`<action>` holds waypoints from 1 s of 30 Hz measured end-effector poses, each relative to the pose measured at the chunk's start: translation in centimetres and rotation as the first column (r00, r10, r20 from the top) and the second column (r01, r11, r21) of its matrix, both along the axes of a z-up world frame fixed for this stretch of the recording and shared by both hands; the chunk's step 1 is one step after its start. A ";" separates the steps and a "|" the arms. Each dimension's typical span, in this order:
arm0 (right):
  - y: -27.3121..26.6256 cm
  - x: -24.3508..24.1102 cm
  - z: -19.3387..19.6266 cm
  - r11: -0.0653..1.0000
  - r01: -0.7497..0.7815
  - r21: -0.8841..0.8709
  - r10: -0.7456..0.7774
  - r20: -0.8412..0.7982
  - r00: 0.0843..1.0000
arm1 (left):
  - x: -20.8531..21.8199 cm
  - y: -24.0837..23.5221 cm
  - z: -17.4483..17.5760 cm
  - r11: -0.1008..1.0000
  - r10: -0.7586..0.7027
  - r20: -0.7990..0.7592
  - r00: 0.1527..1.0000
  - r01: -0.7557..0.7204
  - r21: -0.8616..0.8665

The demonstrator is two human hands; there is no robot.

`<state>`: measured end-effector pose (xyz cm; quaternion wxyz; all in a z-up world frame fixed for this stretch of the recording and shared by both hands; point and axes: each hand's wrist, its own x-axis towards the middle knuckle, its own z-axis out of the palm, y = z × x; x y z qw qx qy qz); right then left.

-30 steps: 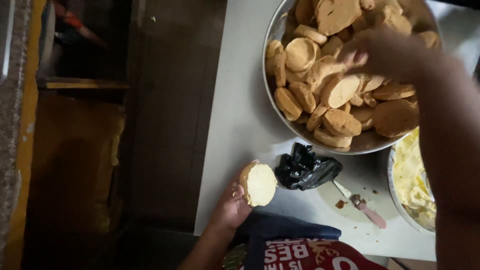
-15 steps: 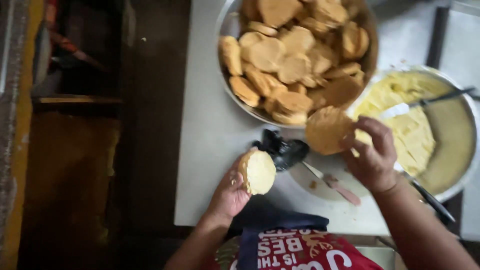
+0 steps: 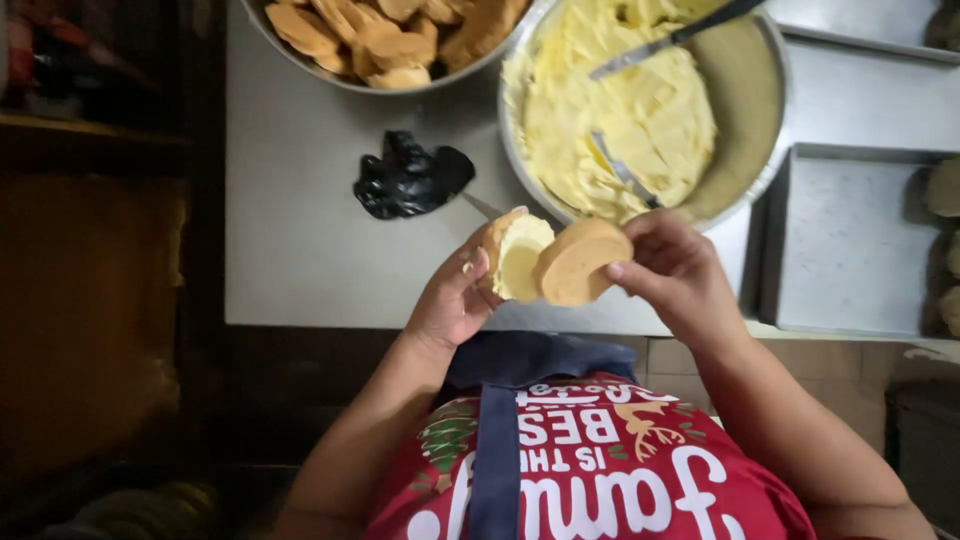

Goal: Spreading frosting onto small round cookies using a spatula

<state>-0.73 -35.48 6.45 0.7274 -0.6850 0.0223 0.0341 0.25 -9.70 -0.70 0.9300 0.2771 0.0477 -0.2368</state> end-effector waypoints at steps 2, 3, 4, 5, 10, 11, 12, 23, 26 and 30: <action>-0.8 -0.6 -0.6 0.995 -0.050 0.082 0.053 -0.037 0.998 | -1.2 -1.5 0.8 0.999 -0.003 0.009 1.000 0.003 0.046; -1.1 -1.1 -0.7 0.992 -0.086 0.094 0.091 -0.048 0.995 | -2.0 -2.3 1.1 0.998 0.017 -0.008 1.000 -0.016 0.054; -1.2 -1.5 -0.7 0.987 -0.122 0.106 0.129 -0.058 0.990 | -2.7 -2.9 1.4 0.997 0.037 -0.025 0.999 -0.035 0.062; -1.4 -1.8 -0.5 0.986 -0.127 0.104 0.132 -0.049 0.990 | -3.1 -3.3 1.0 0.997 0.040 -0.016 0.999 -0.039 0.061; 0.4 -3.4 1.5 0.994 -0.108 0.006 0.108 -0.063 0.992 | -4.8 -3.6 -0.6 0.999 -0.005 -0.050 0.999 0.007 0.050; 0.9 -3.8 1.7 0.995 -0.102 0.002 0.102 -0.066 0.993 | -4.9 -3.4 -0.6 0.999 -0.011 -0.052 0.999 0.013 0.045; 1.4 -4.2 1.9 0.997 -0.076 -0.031 0.074 -0.075 0.994 | -5.0 -3.0 -0.6 0.998 -0.035 -0.070 0.997 0.039 0.048; 5.5 -4.9 3.2 0.978 -0.201 -0.049 0.196 -0.099 0.976 | -4.8 0.9 1.7 0.992 -0.081 -0.127 0.989 0.092 0.086; 6.2 -4.8 2.7 0.977 -0.178 -0.121 0.171 -0.064 0.983 | -4.4 2.4 3.3 0.966 -0.111 -0.087 0.990 0.128 0.223; 9.3 -4.9 5.7 0.934 -0.064 -0.352 0.142 0.199 0.970 | -4.6 4.3 3.6 0.910 -0.176 0.284 0.943 0.046 0.412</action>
